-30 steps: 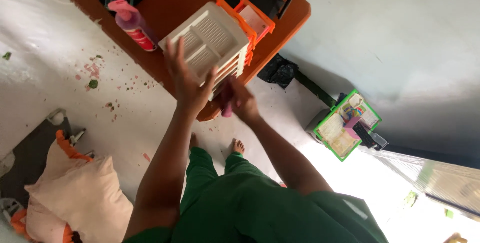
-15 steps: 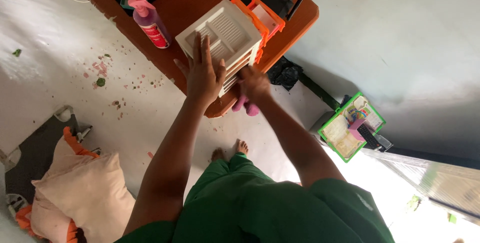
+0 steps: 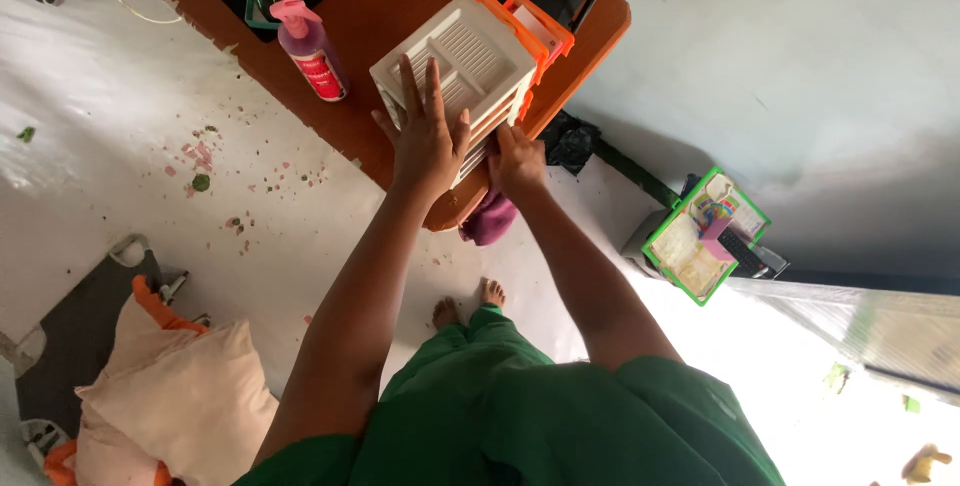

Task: The person wipes a white plastic storage container with a pink cloth on a wooden desk. They rotate the container to wipe multiple sides and compartments, then place it back on the desk.

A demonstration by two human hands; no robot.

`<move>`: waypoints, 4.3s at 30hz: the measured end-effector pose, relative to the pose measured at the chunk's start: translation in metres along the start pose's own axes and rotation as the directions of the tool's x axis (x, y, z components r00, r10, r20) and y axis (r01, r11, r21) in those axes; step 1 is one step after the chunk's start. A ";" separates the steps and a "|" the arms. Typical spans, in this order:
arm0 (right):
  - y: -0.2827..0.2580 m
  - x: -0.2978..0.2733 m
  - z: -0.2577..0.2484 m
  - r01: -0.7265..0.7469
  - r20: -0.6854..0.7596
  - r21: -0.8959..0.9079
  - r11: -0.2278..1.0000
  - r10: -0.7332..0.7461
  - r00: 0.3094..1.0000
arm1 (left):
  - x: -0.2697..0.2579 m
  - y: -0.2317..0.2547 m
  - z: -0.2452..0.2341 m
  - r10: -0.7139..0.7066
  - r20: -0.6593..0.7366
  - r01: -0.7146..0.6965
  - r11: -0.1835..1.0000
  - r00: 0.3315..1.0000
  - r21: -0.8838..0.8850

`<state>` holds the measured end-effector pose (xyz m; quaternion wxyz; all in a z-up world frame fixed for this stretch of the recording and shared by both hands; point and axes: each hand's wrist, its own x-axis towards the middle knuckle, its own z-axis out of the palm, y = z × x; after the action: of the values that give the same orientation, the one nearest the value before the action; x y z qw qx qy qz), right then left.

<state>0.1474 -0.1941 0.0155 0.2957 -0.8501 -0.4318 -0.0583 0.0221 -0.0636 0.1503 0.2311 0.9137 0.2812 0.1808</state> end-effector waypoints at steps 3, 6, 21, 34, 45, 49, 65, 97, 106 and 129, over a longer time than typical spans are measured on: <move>-0.026 -0.017 0.022 -0.009 0.027 0.395 0.918 -0.002 1.000 | 0.003 -0.005 -0.001 0.028 0.015 -0.028 1.000 0.999 0.001; -0.038 -0.036 0.025 -0.235 0.262 0.643 0.729 0.079 0.962 | 0.003 -0.007 -0.003 0.036 0.029 -0.035 0.999 0.999 -0.037; 0.055 -0.087 -0.025 -0.501 0.640 0.754 -0.426 0.304 0.705 | 0.006 0.026 -0.041 -0.184 0.081 0.181 0.982 0.980 0.051; -0.007 -0.015 -0.063 0.002 -0.168 0.431 0.902 0.079 0.983 | 0.038 0.026 -0.023 -0.119 0.031 0.108 0.965 0.992 0.238; -0.036 -0.013 -0.026 0.024 0.013 0.201 0.979 -0.027 1.000 | 0.042 0.016 -0.015 -0.026 0.062 0.012 0.975 0.998 0.222; -0.062 -0.024 -0.035 0.208 -0.015 0.239 0.949 -0.210 0.978 | 0.044 0.013 -0.012 -0.019 0.081 -0.001 0.971 0.997 0.238; 0.008 0.004 -0.041 0.121 0.089 0.115 0.986 -0.132 0.987 | 0.041 0.010 -0.011 -0.003 0.061 -0.011 0.973 0.998 0.230; -0.059 -0.004 -0.050 0.187 -0.140 0.235 0.954 -0.157 0.978 | 0.050 -0.002 -0.001 -0.018 0.146 -0.031 0.945 0.989 0.327; -0.098 -0.020 -0.056 -0.061 0.024 0.643 0.764 0.060 0.998 | 0.047 0.015 -0.025 -0.099 0.234 0.034 0.963 0.967 0.267; -0.116 -0.011 -0.054 0.179 -0.298 0.411 0.894 -0.054 0.953 | 0.054 -0.002 -0.032 -0.004 0.305 -0.095 0.946 0.952 0.311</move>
<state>0.0600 -0.1790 0.1083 0.5309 -0.7184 -0.4389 -0.0974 0.0484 -0.0194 0.1865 0.1148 0.9622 0.2470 -0.0037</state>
